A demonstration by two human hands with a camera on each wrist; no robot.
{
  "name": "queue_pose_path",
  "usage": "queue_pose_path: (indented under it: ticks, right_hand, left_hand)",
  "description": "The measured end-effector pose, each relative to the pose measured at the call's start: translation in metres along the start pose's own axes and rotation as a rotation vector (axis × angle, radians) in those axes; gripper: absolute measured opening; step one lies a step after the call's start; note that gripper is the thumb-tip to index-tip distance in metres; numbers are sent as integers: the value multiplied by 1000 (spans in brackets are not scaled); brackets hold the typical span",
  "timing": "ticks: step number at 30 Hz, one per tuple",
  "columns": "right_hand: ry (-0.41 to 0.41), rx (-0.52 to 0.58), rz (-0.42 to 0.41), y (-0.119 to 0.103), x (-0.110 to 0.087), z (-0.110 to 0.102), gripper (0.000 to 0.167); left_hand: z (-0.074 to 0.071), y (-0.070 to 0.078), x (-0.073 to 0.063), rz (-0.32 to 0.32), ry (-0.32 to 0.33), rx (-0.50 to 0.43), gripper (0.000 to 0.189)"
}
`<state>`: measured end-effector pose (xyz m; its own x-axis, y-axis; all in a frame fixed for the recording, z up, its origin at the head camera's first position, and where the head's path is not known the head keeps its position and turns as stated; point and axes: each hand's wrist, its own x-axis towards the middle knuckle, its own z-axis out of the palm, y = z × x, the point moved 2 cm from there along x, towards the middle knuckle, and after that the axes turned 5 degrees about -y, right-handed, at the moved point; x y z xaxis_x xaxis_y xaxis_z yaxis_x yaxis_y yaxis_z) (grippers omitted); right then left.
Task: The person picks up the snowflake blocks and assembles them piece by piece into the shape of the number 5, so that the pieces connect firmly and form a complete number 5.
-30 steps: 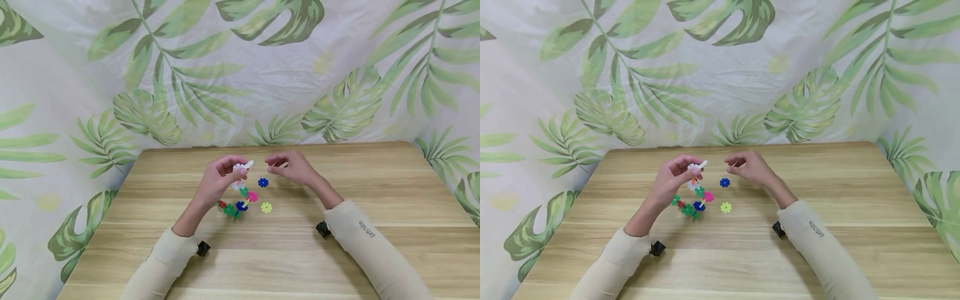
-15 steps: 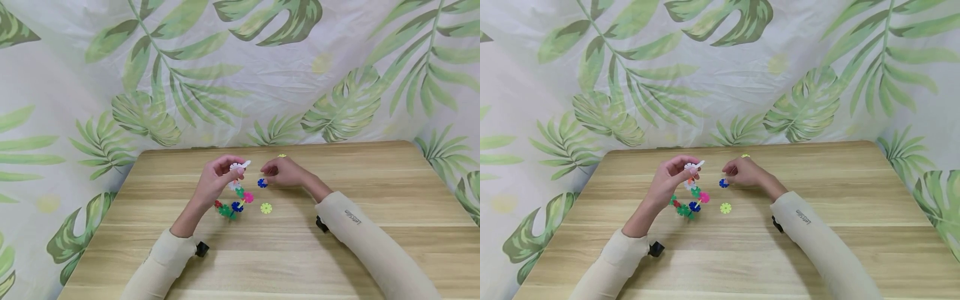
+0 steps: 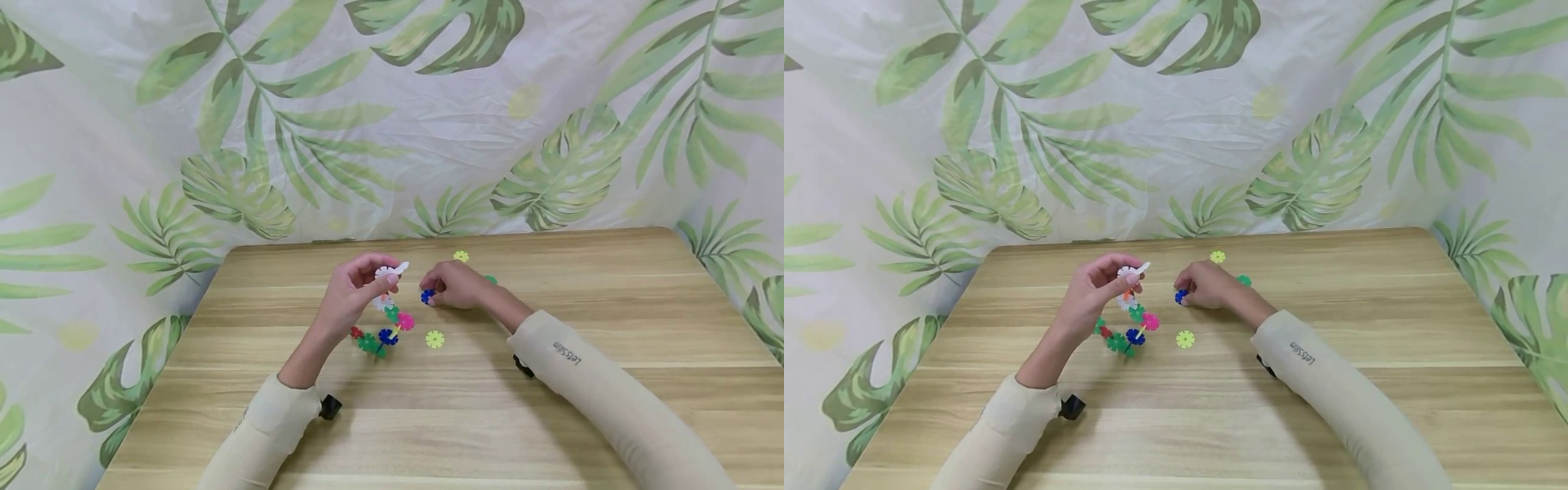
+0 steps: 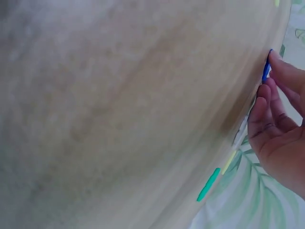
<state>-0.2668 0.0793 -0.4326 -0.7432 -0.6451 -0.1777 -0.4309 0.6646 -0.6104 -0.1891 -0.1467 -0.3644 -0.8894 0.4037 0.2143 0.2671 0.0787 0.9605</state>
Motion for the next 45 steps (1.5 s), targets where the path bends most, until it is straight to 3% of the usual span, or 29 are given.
queue_pose_path:
  ticks: [6, 18, 25, 35, 45]
  right_hand:
    - [-27, -28, -6, -6, -3, 1, 19]
    - [2, 68, -31, -8, -18, -2, 7]
    - [143, 225, -26, -13, -36, -13, 6]
    - [380, 443, -115, -32, -63, -35, 18]
    - [436, 590, -194, -60, -80, -41, 25]
  left_hand:
    - [1, -1, 0, -4, -2, -13, 25]
    - [2, -2, 0, -17, -1, -21, 26]
    - [3, -1, 0, -13, -4, -12, 26]
    - [5, 0, -1, -17, 1, 17, 28]
    - [7, -1, 1, -1, 13, 40, 25]
